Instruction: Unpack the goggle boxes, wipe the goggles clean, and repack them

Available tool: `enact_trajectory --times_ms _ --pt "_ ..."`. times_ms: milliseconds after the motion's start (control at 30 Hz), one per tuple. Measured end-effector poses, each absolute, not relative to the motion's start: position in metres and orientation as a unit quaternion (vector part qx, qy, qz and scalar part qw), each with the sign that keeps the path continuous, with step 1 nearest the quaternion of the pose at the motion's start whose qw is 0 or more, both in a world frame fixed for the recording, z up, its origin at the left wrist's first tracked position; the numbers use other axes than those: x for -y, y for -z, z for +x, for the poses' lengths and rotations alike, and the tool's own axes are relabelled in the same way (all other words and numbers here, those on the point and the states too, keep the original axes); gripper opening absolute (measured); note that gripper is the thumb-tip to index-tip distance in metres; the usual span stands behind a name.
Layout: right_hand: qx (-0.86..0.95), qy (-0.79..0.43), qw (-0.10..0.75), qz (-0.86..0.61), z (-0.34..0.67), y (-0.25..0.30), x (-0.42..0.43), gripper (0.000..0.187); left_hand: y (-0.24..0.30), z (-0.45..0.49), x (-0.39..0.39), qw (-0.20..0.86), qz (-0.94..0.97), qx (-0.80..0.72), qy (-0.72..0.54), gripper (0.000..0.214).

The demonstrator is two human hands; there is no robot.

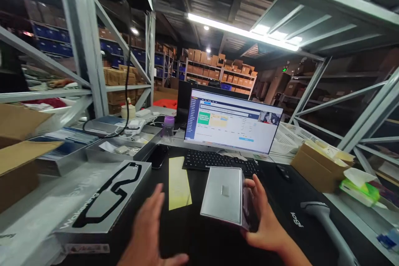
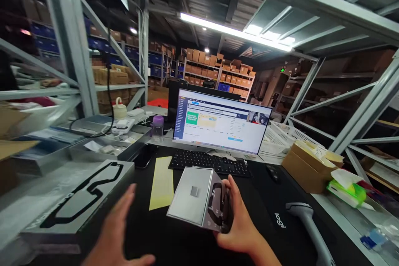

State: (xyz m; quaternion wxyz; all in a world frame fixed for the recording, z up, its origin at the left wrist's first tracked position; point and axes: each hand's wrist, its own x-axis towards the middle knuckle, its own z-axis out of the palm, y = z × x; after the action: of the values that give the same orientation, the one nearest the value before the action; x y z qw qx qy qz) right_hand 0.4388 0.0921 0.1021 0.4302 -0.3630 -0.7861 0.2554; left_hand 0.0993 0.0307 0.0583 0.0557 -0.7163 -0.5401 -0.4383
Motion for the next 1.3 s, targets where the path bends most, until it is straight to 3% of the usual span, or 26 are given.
enact_trajectory --times_ms 67,233,300,467,600,1000,1300 --pt "0.771 -0.298 0.484 -0.287 0.413 -0.096 -0.095 0.124 -0.073 0.13 -0.044 -0.037 -0.748 0.48 0.456 0.159" --pt "0.748 -0.358 0.506 -0.237 0.384 -0.082 -0.095 0.134 -0.105 0.161 -0.079 -0.251 -0.8 0.378 0.393 0.127" --pt "0.758 -0.332 0.488 -0.277 0.395 -0.085 -0.101 0.124 -0.113 0.162 -0.087 -0.227 -0.799 0.386 0.402 0.117" --pt "0.758 -0.336 0.463 -0.313 0.445 -0.118 -0.119 0.091 -0.134 0.156 -0.093 -0.016 -0.816 0.452 0.36 0.098" --pt "0.719 -0.434 0.438 -0.323 0.457 -0.123 -0.125 0.054 -0.143 0.161 -0.095 -0.004 -0.82 0.488 0.3 0.098" --pt "0.64 -0.562 0.376 -0.365 0.461 -0.088 -0.136 0.066 -0.127 0.178 -0.111 -0.042 -0.839 0.501 0.21 0.098" --pt "0.629 -0.546 0.391 -0.391 0.462 -0.092 -0.14 0.036 -0.124 0.182 -0.124 -0.083 -0.851 0.491 0.167 0.1"
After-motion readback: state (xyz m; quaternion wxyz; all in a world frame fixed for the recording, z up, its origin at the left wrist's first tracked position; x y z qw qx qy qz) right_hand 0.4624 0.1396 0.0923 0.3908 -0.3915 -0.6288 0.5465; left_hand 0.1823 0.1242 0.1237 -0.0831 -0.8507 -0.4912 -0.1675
